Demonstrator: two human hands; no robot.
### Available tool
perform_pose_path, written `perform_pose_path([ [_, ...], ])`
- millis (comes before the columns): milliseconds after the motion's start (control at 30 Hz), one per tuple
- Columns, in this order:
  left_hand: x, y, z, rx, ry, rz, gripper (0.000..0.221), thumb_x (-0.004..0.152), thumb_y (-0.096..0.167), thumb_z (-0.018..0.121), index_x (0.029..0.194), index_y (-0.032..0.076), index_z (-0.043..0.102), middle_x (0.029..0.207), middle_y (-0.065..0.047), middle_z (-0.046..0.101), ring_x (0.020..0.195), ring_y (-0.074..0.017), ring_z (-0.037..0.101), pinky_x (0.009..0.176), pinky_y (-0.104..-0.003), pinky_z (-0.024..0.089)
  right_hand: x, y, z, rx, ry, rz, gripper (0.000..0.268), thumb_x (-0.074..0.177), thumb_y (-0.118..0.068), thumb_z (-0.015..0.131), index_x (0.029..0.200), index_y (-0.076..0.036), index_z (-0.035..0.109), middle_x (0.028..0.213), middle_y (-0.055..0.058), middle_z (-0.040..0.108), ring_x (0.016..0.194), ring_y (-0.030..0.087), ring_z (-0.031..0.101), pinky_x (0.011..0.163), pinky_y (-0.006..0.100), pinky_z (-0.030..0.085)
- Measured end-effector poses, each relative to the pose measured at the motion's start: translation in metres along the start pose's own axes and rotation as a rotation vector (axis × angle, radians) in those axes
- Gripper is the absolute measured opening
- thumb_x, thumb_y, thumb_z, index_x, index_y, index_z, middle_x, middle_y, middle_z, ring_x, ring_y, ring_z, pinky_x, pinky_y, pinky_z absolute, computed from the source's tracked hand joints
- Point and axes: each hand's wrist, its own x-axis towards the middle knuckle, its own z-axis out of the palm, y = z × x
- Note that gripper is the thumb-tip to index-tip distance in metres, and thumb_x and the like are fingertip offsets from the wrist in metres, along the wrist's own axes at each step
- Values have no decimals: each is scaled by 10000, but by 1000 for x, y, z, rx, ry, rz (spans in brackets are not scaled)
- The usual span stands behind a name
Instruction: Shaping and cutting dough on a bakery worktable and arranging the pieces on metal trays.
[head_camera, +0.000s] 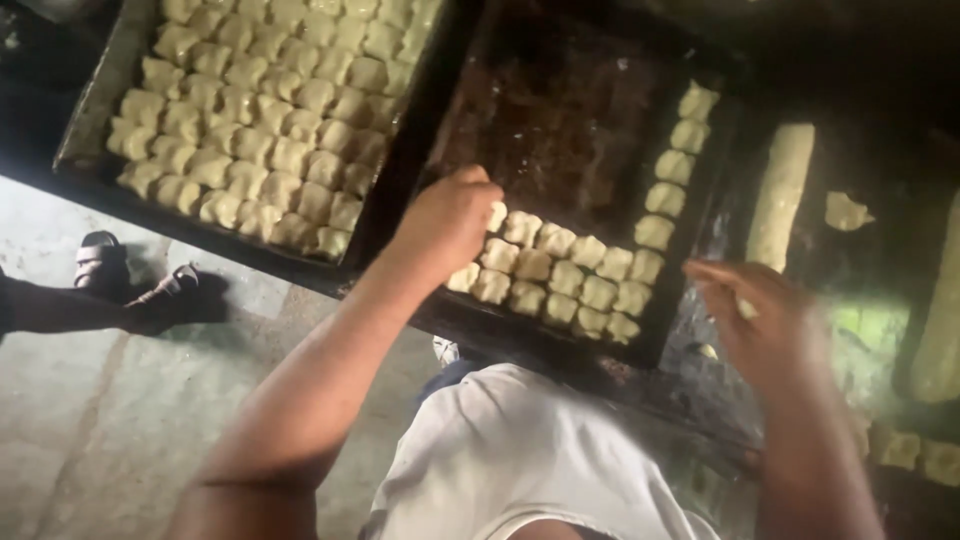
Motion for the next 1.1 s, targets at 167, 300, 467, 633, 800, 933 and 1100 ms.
perform_pose_path([
  [167, 0, 7, -2, -17, 51, -2, 84, 873, 6, 636, 898, 40, 708, 1004, -133, 679, 937, -374, 673, 776, -482, 538, -74, 55, -34, -62, 101, 275, 177, 1042, -234, 682, 1181, -161, 764, 1159, 69, 775, 937, 166, 746, 759, 313, 583],
  [300, -1, 6, 2, 68, -19, -33, 206, 855, 15, 594, 1006, 63, 725, 1049, -135, 706, 976, -380, 658, 807, -496, 529, -130, 114, -46, -146, 137, 488, 223, 1081, -225, 652, 1250, -137, 768, 1167, 123, 756, 997, 249, 737, 858, 390, 563],
  [467, 1, 64, 13, 465, 87, 9, 363, 828, 49, 635, 1181, 68, 721, 1131, -130, 745, 1180, -361, 615, 972, -510, 485, -176, 143, -63, -194, 55, 568, 232, 1000, -214, 641, 1164, -104, 763, 1175, 161, 757, 1021, 302, 729, 861, 411, 573],
  [633, -13, 168, 58, -276, 32, 88, 302, 908, 91, 698, 1209, 64, 698, 1231, -145, 692, 1163, -306, 651, 1005, -407, 538, -179, 117, -49, -249, -148, 595, 228, 865, -271, 760, 1002, -90, 744, 1117, 129, 723, 989, 297, 704, 824, 441, 562],
  [800, -23, 244, 111, -699, -328, 7, 361, 920, 191, 750, 1232, 31, 665, 1144, -111, 738, 1008, -206, 728, 873, -332, 592, -162, 81, -51, 436, -27, 747, 328, 836, -156, 763, 1141, -70, 678, 1069, 97, 731, 955, 195, 694, 786, 339, 571],
  [933, -29, 258, 145, -1247, -444, -323, 311, 973, 195, 669, 1200, -16, 689, 998, -38, 758, 861, -96, 714, 756, -283, 621, -137, 60, -49, 992, 61, 527, 429, 881, -74, 701, 1305, -56, 634, 1129, 62, 697, 1002, 123, 643, 827, 268, 540],
  [1100, -20, 273, 116, -955, -374, -196, 243, 928, 105, 719, 1127, -35, 708, 910, -53, 757, 804, -77, 686, 693, -248, 568, -121, 72, -46, 908, 38, 413, 305, 917, -45, 667, 1222, -33, 674, 1117, 48, 714, 1023, 121, 667, 863, 264, 545],
])
